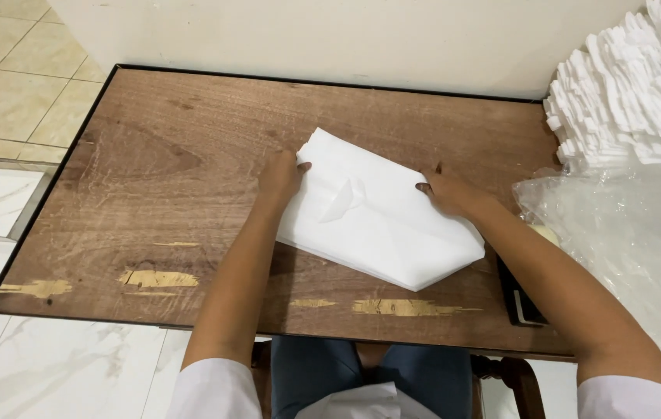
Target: Folding white plastic bags and stacking them on a wooden table.
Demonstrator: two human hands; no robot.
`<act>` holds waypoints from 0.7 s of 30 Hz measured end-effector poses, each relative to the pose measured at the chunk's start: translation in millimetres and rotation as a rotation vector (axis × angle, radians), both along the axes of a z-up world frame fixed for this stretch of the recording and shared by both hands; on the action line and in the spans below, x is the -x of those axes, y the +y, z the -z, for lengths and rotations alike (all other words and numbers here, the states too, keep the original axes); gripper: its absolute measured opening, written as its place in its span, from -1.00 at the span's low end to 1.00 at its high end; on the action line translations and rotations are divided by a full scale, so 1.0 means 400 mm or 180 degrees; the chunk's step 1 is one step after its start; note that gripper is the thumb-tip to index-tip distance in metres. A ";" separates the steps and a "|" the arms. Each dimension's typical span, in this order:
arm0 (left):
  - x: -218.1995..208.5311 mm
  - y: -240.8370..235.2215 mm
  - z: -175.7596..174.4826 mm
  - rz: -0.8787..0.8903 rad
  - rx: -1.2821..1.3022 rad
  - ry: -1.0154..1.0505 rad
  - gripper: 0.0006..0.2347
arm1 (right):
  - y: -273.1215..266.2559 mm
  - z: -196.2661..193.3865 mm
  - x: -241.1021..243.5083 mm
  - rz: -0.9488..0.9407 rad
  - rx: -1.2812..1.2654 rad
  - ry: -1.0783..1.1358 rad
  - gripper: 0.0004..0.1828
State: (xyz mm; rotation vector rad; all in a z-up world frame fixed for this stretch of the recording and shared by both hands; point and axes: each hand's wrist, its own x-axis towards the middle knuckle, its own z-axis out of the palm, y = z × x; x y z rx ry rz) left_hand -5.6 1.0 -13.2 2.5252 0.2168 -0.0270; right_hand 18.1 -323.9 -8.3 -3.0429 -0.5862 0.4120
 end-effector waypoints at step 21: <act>0.040 -0.030 -0.058 -0.0095 -0.0315 -0.0247 -0.74 | 0.030 -0.079 0.038 0.0247 -0.0250 0.0158 -0.49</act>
